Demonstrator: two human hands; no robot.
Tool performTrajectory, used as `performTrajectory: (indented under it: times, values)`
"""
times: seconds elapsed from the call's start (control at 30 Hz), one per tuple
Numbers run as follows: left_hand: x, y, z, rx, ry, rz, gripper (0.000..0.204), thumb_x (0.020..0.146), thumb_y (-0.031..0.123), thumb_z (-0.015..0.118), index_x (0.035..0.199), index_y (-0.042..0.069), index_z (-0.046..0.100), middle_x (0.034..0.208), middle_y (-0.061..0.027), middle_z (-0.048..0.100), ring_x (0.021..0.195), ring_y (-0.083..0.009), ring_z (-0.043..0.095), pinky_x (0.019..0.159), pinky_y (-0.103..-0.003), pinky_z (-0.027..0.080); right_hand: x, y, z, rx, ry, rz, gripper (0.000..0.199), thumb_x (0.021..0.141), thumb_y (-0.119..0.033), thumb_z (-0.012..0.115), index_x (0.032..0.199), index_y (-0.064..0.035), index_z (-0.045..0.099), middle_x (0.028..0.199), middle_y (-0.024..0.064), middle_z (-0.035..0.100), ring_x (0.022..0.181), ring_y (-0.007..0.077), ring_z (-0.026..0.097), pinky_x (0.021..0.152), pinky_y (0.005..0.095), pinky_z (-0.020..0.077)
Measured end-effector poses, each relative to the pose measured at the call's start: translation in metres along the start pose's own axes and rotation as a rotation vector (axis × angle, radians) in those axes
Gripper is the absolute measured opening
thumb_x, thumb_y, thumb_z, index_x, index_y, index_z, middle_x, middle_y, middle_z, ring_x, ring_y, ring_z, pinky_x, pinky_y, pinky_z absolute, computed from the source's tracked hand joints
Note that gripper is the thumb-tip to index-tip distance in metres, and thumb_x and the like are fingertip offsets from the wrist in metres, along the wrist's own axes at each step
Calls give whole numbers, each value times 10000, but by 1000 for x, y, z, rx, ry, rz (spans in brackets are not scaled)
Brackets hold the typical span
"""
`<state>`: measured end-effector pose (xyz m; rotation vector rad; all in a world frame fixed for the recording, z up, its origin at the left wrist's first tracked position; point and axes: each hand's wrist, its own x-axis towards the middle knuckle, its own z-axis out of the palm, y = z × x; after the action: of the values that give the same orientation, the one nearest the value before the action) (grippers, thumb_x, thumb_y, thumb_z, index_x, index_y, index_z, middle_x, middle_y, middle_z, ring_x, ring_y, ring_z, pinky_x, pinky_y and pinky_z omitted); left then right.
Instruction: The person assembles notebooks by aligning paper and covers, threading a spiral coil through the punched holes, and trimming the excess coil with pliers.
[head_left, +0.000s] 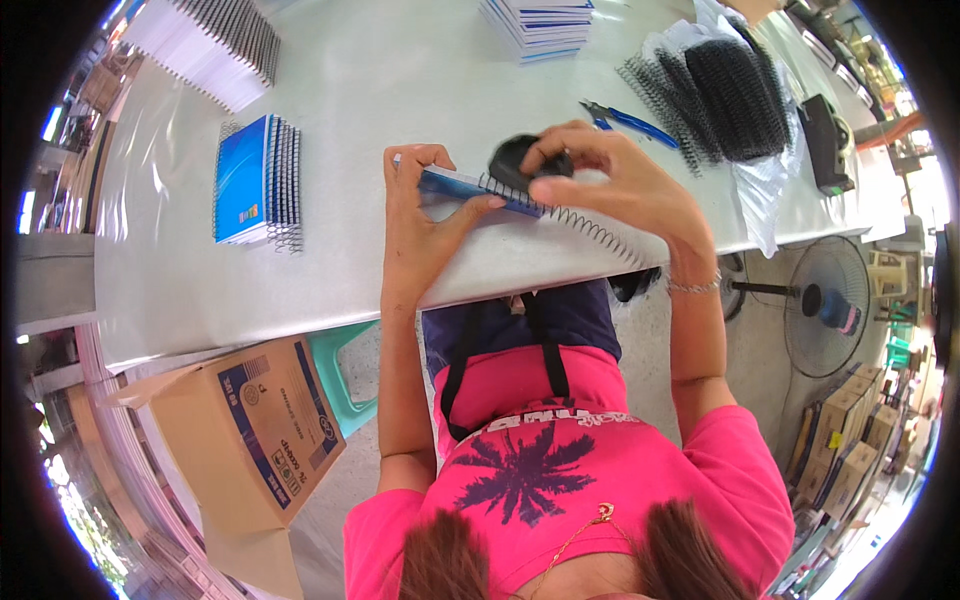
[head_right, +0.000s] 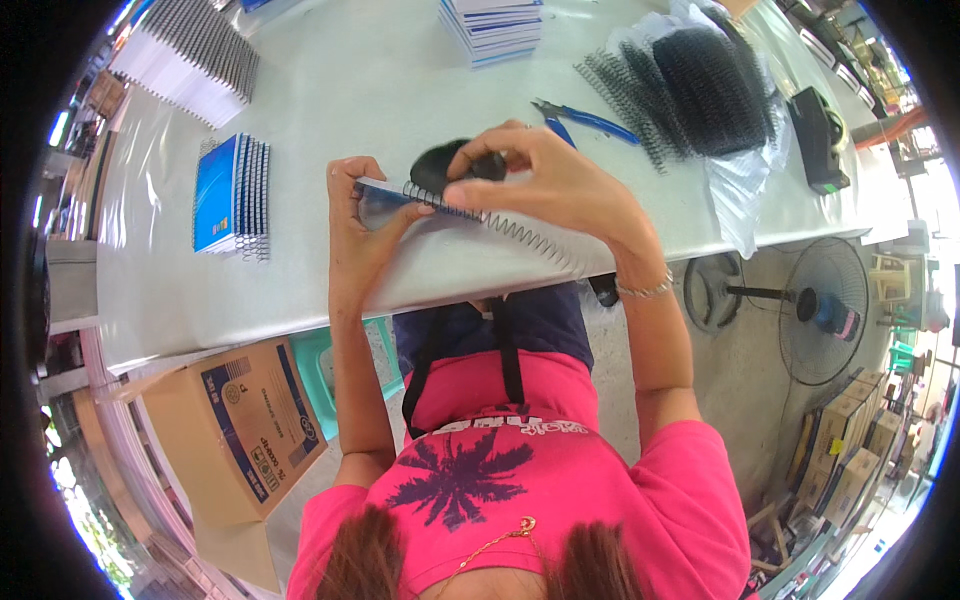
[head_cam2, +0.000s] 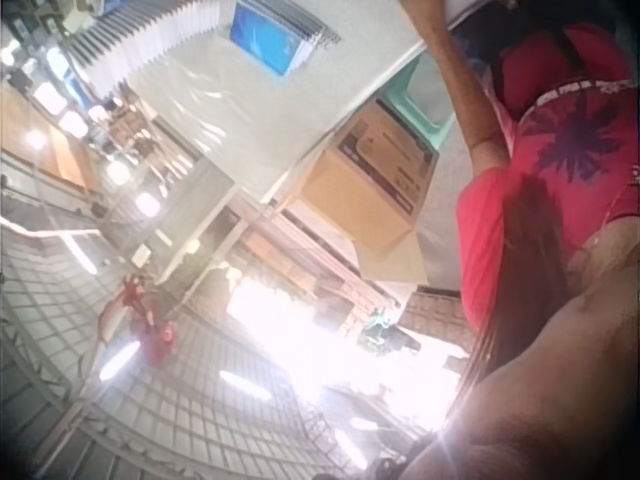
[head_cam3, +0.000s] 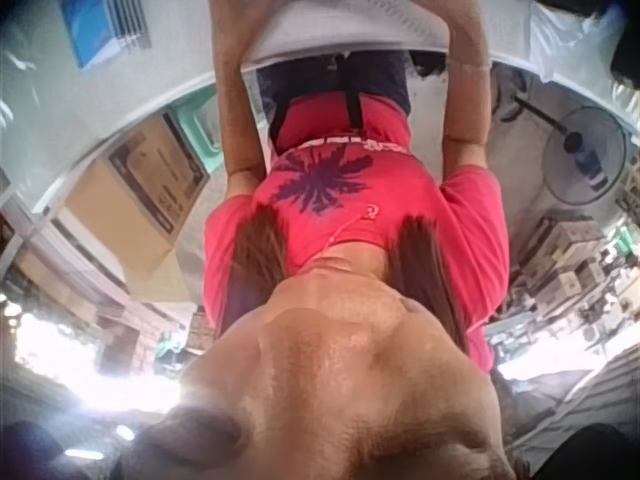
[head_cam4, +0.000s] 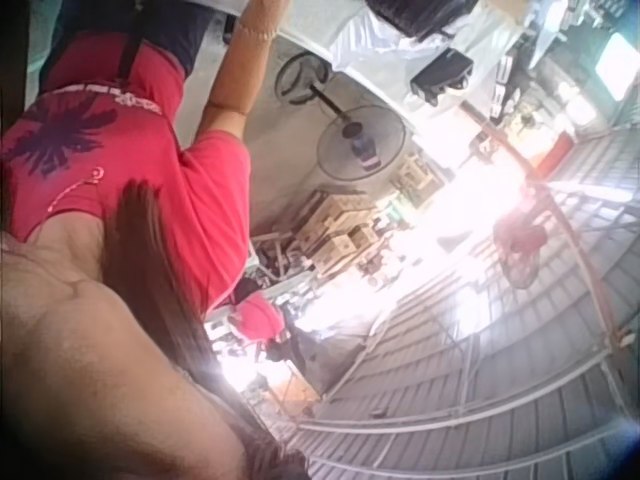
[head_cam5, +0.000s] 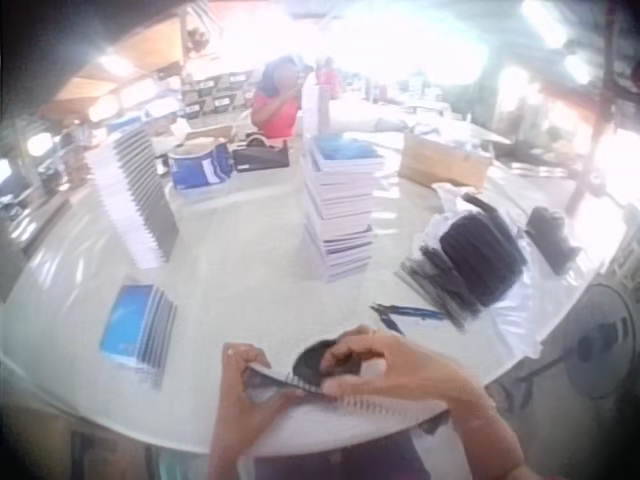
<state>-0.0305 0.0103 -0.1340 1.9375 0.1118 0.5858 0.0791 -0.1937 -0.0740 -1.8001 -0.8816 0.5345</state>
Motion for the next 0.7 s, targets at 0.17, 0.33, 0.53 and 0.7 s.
performTrajectory:
  times: [0.17, 0.33, 0.53, 0.7]
  values:
    - [0, 1, -2, 3, 5, 20, 541, 677, 185, 904, 1035, 53, 521, 1052, -71, 424, 987, -238, 471, 864, -346, 413, -3, 0, -9, 442, -114, 53, 442, 882, -389, 741, 1040, 21, 697, 1260, 94, 578, 1056, 168, 571, 983, 325, 430]
    - [1, -1, -2, -10, -17, 24, 539, 680, 183, 902, 1041, 52, 524, 1051, -66, 433, 983, -237, 471, 863, -341, 411, -3, 4, 0, 249, -60, 159, 446, 871, -399, 759, 1063, -1, 696, 1188, 68, 596, 1006, 134, 573, 891, 268, 452]
    - [2, -2, -2, 7, -4, 46, 554, 672, 190, 906, 1048, 54, 522, 1049, -60, 440, 987, -241, 470, 873, -345, 407, -7, 1, 4, 259, -55, 21, 369, 885, -325, 765, 1068, -10, 704, 942, 21, 644, 846, 79, 572, 762, 228, 459]
    - [-3, -1, -1, -70, -26, -54, 604, 661, 202, 914, 1089, 55, 515, 1059, -58, 442, 1006, -232, 470, 899, -341, 405, -4, -2, 7, 314, -57, 42, 409, 850, -344, 797, 1052, -1, 703, 1014, 44, 614, 890, 104, 563, 816, 247, 450]
